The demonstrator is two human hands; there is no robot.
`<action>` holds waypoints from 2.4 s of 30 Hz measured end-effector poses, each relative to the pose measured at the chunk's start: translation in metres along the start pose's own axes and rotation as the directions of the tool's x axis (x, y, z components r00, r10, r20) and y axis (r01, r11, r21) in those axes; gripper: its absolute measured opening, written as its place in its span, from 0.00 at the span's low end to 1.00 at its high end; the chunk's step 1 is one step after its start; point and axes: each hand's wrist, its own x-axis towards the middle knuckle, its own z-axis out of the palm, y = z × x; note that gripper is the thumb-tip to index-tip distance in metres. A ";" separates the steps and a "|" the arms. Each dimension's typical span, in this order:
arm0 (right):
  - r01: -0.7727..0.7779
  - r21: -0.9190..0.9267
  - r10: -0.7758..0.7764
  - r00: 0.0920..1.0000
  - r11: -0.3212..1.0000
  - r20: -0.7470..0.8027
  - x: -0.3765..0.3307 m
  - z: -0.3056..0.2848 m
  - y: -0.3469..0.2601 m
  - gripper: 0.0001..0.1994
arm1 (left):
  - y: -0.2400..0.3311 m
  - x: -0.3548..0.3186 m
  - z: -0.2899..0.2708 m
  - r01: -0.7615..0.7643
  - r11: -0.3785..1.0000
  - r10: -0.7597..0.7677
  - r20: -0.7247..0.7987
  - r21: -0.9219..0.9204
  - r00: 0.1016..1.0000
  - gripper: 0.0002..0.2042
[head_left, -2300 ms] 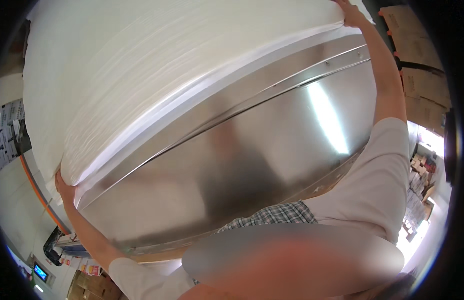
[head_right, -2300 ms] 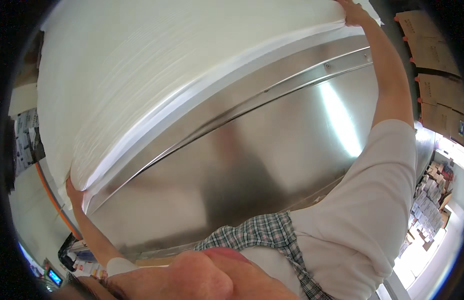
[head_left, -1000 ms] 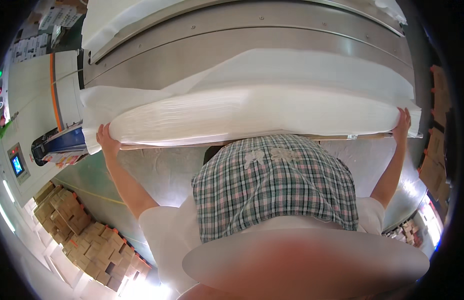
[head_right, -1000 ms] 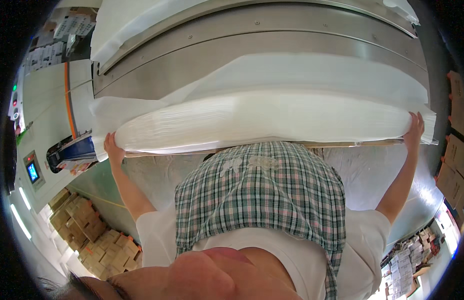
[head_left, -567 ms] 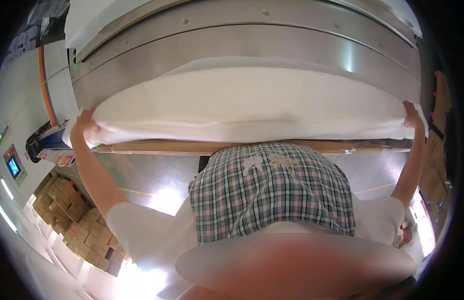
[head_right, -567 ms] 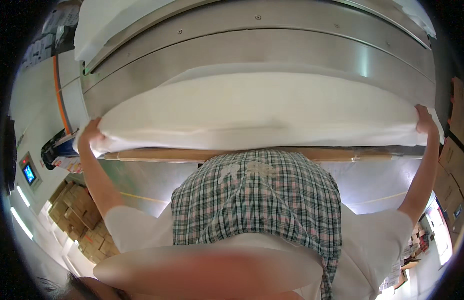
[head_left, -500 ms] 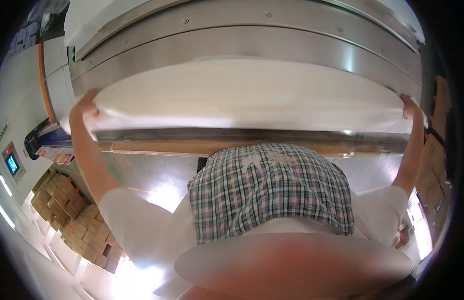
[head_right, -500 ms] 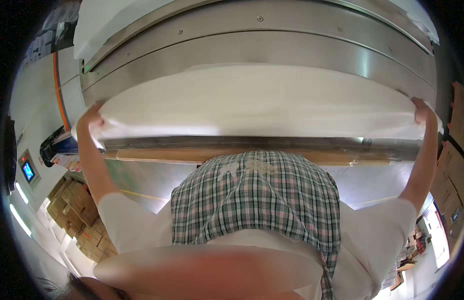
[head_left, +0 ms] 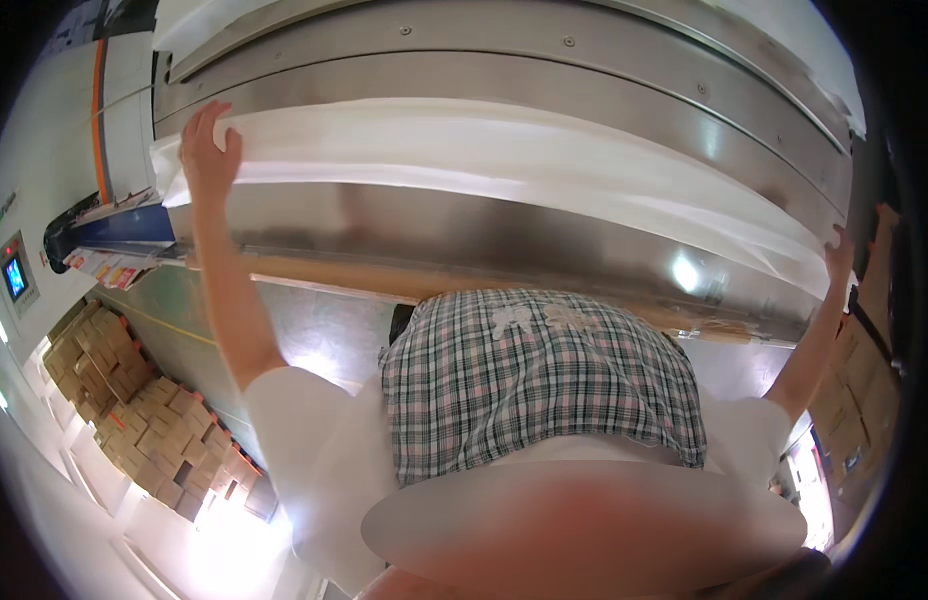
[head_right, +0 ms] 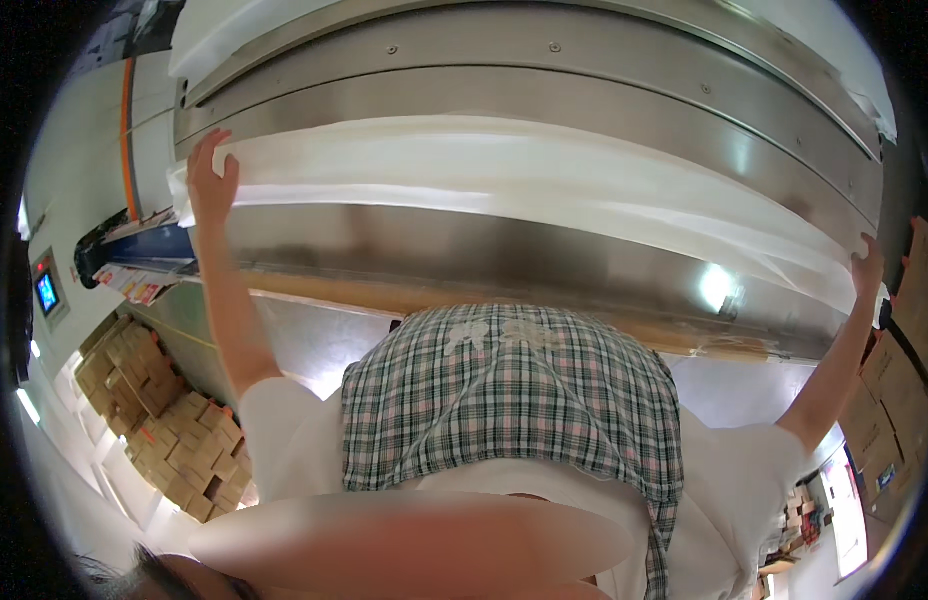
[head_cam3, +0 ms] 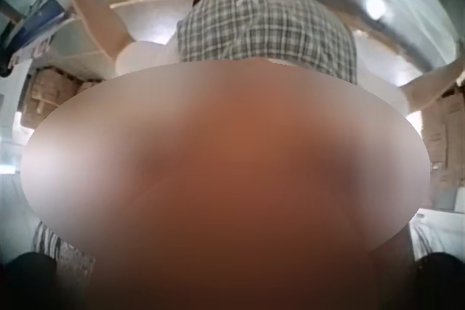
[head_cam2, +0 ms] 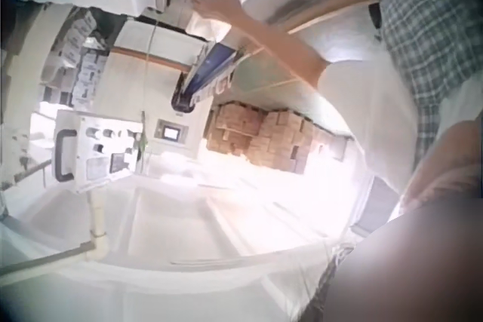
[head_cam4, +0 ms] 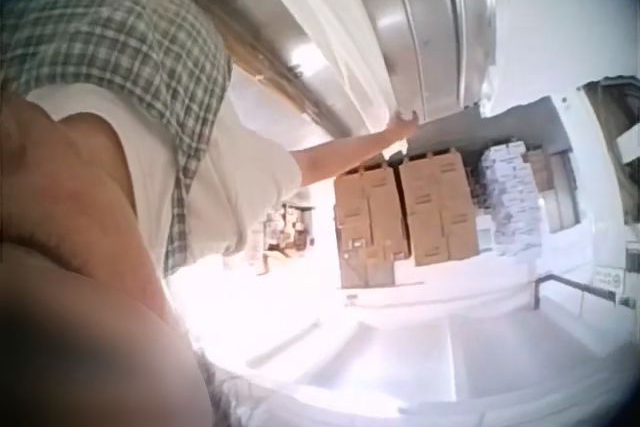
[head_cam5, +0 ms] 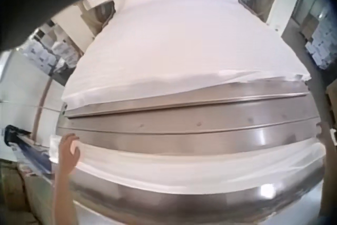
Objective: Operating a paper processing machine to stack, align, and manage large sheets of white paper.
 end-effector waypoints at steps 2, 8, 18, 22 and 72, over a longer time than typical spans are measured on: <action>0.129 0.345 -0.008 0.943 0.930 -0.332 -0.016 -0.033 -0.076 0.17 | 0.066 -0.016 -0.016 0.068 0.940 -0.074 -0.007 -0.336 0.997 0.15; 0.477 0.663 -0.215 0.872 0.577 -0.439 -0.081 -0.146 -0.358 0.12 | 0.215 -0.067 -0.013 -0.238 0.714 0.301 -0.018 -0.658 0.953 0.13; 0.626 0.701 -0.512 0.749 0.340 -0.420 -0.128 -0.216 -0.517 0.15 | 0.157 -0.116 -0.014 0.108 0.677 -0.131 0.025 -0.728 0.991 0.10; 0.629 0.732 -0.637 0.682 0.259 -0.360 -0.126 -0.239 -0.593 0.16 | 0.087 -0.136 0.011 0.439 -0.009 -0.529 0.376 -0.899 0.760 0.09; 0.856 0.456 -0.835 0.423 0.241 -0.352 -0.109 -0.309 -0.969 0.26 | -0.250 -0.095 0.023 0.329 0.321 -0.443 0.167 -0.888 0.881 0.12</action>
